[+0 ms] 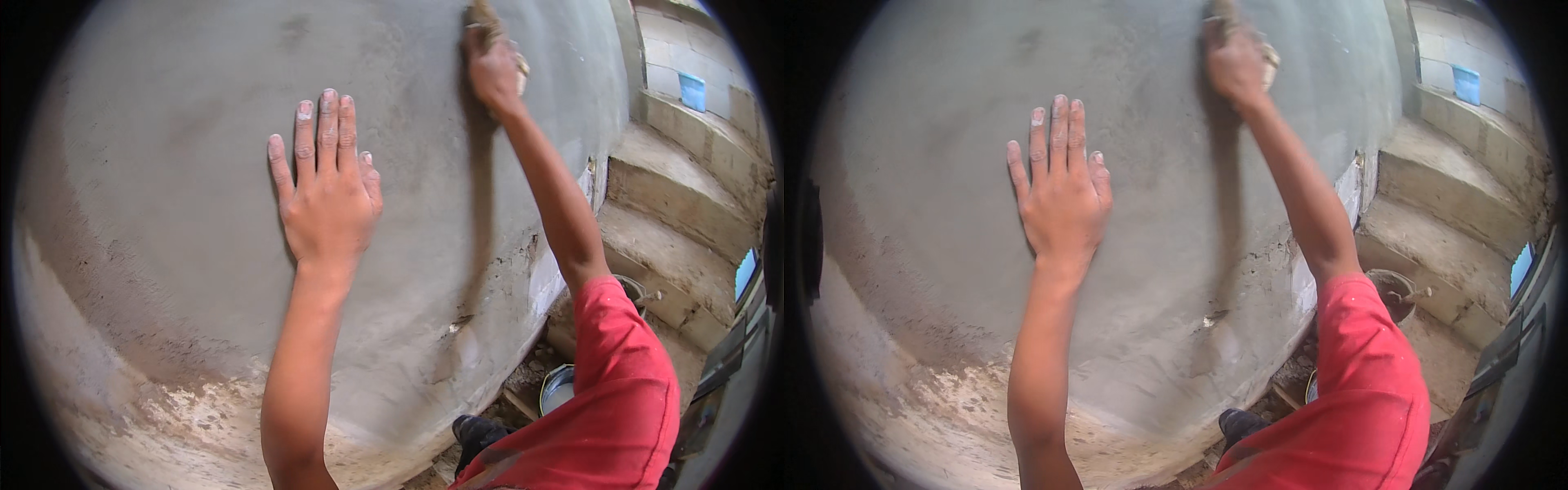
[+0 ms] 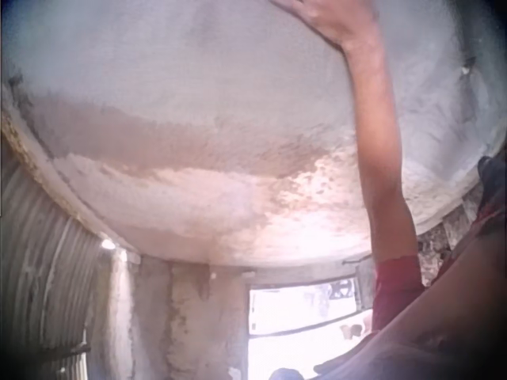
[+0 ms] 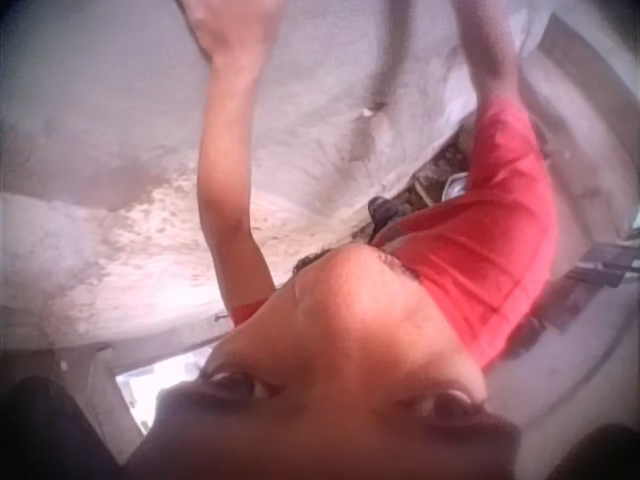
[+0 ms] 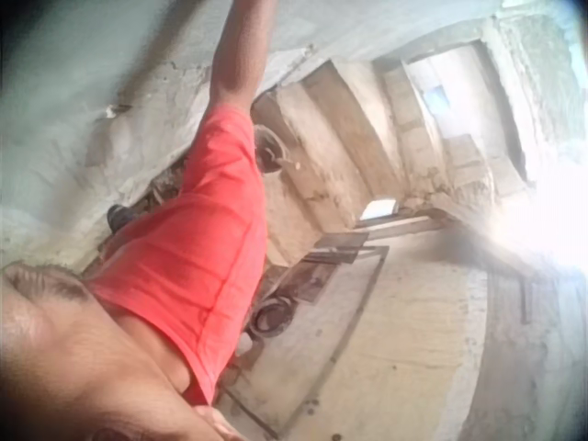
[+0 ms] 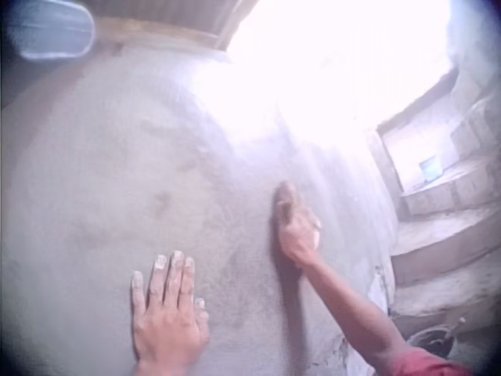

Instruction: The person applies plaster to a curved wall using a trowel and then smooths the surface with a cloth. They repeatedly scoop plaster from a bucket and spread it across the wall, then rub the area with a cloth to finish the surface.

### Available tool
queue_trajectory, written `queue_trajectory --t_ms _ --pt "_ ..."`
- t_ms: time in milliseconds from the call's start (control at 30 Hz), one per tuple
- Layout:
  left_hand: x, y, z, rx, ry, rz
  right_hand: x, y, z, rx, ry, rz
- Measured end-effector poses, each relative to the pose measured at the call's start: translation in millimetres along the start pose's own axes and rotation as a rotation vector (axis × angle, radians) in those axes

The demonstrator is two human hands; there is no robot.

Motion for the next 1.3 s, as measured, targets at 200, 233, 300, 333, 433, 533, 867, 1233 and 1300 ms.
queue_trajectory --t_ms 200,233,300,333,433,533,867,1233,1300 --pt "-3.9 1.0 -1.3 0.025 0.023 0.026 -32.7 -44.3 16.6 0.888 -0.108 -0.223" --pt "-3.4 1.4 -1.3 0.025 0.055 0.023 -38.8 -65.9 23.3 1.003 -0.156 -0.088" --pt "-3.0 2.8 -2.2 0.008 0.064 0.024 -30.3 -36.6 3.5 0.942 -0.069 -0.135" --pt "-2.4 3.5 -2.2 0.008 0.048 0.016 -22.5 -8.3 -11.1 0.786 -0.026 -0.26" --pt "-0.5 3.5 -2.9 0.009 0.084 0.017 -3.7 53.8 -47.1 0.102 0.114 -0.216" --pt "-2.0 3.8 -4.1 0.017 0.073 0.035 -1.4 43.4 -30.1 0.331 0.0 -0.38" --pt "-2.4 3.6 -4.2 0.017 0.0 0.032 9.4 75.5 -75.1 0.054 0.232 -0.392" --pt "-2.4 5.8 -3.2 0.028 0.03 0.039 5.6 67.5 -42.3 0.256 0.146 -0.225" --pt "-2.0 5.1 -3.8 0.031 0.02 0.033 17.9 85.0 -62.3 0.002 0.193 -0.378"
Point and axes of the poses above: each hand's wrist, its own y-axis towards the middle knuckle, its own x-axis out of the back of the hand, z = x × y, the point moved 6 cm from there along y, towards the middle knuckle, and after that the axes turned 8 degrees about -x, right-handed, at the moved point
